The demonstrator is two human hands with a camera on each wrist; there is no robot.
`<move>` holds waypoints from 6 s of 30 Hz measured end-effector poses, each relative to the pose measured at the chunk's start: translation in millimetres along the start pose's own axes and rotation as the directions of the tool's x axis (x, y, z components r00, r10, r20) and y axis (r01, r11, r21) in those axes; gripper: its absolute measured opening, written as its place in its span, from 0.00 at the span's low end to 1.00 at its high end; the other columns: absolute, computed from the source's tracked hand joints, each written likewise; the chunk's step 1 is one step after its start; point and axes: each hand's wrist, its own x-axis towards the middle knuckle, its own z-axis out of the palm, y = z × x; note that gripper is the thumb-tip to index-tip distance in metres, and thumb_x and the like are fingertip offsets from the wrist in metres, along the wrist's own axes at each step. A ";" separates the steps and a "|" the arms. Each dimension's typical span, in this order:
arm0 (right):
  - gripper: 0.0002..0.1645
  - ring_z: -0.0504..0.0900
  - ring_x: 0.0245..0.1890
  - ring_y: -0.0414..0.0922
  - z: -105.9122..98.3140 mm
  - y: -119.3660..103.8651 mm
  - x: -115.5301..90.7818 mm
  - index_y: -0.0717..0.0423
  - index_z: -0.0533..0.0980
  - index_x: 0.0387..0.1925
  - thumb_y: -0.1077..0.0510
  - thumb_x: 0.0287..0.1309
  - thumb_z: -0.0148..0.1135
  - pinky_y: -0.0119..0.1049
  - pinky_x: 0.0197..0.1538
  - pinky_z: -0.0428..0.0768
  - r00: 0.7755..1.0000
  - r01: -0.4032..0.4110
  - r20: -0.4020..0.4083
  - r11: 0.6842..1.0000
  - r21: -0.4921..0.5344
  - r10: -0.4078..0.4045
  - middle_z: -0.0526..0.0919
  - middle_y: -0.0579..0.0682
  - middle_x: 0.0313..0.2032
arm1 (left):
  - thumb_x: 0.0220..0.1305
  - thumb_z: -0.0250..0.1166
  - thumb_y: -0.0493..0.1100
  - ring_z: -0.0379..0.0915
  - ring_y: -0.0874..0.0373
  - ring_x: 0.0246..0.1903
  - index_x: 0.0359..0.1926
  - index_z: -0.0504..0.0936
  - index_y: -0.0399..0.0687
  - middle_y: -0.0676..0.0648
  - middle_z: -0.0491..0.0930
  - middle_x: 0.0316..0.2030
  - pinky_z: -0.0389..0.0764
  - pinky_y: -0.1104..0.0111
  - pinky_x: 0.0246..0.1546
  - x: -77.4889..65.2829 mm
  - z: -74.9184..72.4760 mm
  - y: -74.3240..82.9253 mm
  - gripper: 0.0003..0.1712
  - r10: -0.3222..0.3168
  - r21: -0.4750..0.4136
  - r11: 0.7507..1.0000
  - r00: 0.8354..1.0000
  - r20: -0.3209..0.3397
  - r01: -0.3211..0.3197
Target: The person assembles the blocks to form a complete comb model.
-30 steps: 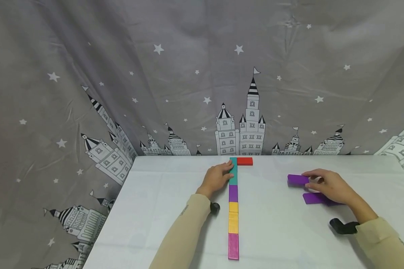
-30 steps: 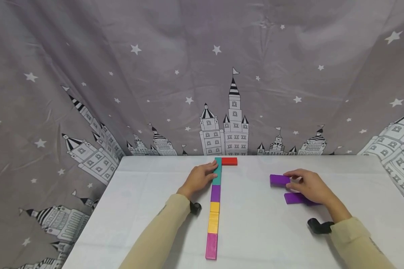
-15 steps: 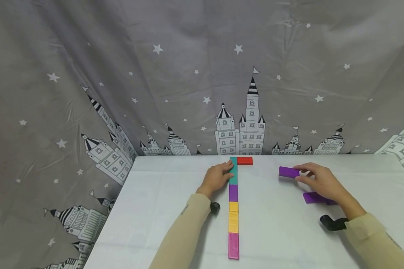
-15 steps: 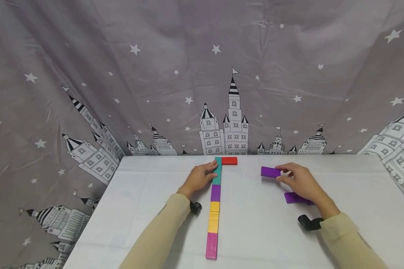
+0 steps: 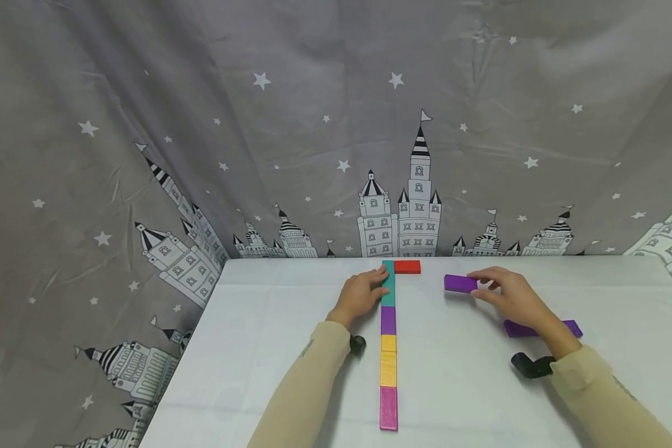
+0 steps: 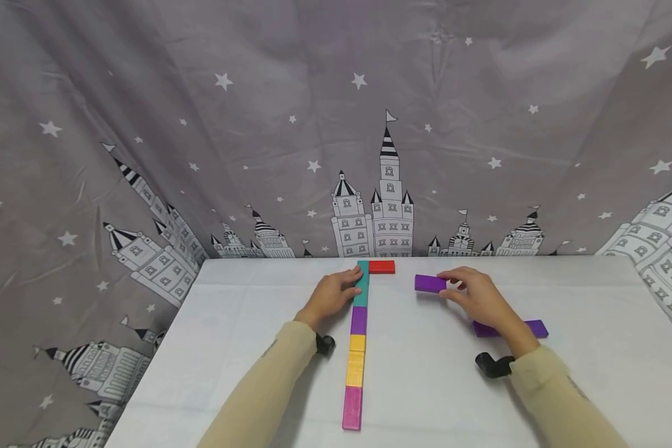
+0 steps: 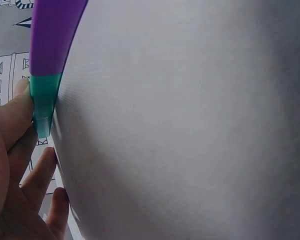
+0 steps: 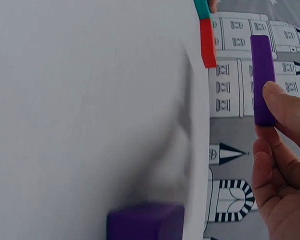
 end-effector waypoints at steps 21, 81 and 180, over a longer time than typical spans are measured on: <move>0.23 0.82 0.44 0.55 35.9 -18.0 28.3 0.65 0.80 0.56 0.62 0.60 0.70 0.53 0.49 0.82 0.999 -0.028 0.047 0.998 0.052 0.026 0.84 0.61 0.50 | 0.69 0.65 0.49 0.63 0.55 0.71 0.69 0.74 0.51 0.58 0.67 0.70 0.61 0.55 0.73 -0.3 -0.6 0.4 0.29 0.002 0.016 1.000 1.000 0.005 -0.002; 0.23 0.80 0.52 0.57 80.7 -28.3 66.0 0.65 0.79 0.56 0.61 0.61 0.69 0.54 0.58 0.79 0.985 -0.096 0.148 0.994 0.045 0.088 0.83 0.62 0.52 | 0.69 0.65 0.50 0.62 0.55 0.71 0.69 0.73 0.52 0.58 0.67 0.70 0.61 0.56 0.73 1.2 0.1 0.0 0.29 0.000 0.018 1.000 1.000 0.010 0.000; 0.25 0.79 0.50 0.66 -34.9 46.3 -85.9 0.65 0.82 0.48 0.61 0.48 0.79 0.65 0.52 0.76 0.989 -0.115 0.086 0.988 -0.105 0.124 0.84 0.65 0.47 | 0.70 0.65 0.48 0.62 0.55 0.71 0.70 0.73 0.52 0.58 0.67 0.70 0.61 0.57 0.73 2.2 -0.4 1.5 0.29 -0.015 0.016 1.000 1.000 0.014 0.015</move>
